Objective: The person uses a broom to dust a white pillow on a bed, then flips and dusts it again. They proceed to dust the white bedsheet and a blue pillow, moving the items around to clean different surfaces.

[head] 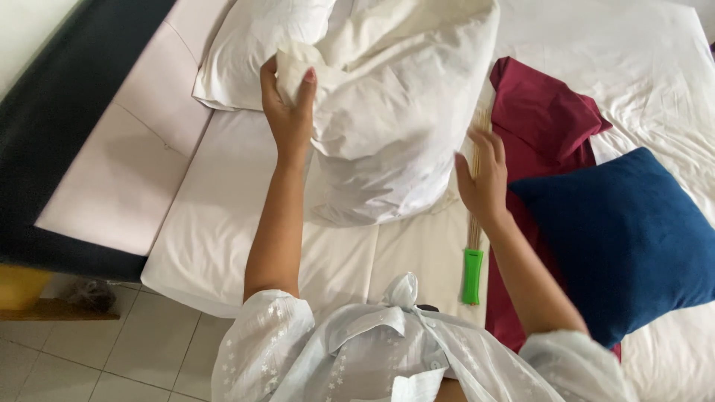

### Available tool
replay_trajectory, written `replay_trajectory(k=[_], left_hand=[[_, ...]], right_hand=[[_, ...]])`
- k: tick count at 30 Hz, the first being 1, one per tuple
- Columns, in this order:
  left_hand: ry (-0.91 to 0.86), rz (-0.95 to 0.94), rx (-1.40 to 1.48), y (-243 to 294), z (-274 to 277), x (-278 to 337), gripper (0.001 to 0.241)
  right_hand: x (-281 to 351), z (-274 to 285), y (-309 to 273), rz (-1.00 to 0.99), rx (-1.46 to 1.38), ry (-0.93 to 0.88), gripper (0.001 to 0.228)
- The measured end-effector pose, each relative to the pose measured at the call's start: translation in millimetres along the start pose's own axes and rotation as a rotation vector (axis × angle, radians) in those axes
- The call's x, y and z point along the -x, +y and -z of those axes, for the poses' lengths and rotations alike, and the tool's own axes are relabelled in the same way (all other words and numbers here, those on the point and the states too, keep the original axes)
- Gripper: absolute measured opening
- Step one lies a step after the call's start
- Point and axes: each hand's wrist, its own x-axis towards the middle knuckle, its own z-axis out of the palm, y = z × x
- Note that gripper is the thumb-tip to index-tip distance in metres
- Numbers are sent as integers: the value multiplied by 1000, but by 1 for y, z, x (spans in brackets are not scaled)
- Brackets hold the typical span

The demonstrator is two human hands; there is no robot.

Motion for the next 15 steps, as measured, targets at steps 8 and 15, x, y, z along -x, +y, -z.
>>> replay_trajectory(k=[8,15], left_hand=[[-687,-181,-444,86,39,-8,32],[-596,-357,-441,81,66,-5,31]], right_hand=[[-118,-26,-119,657,-184,-322,10],[-113,-77,-106,683,-76,-421,35]])
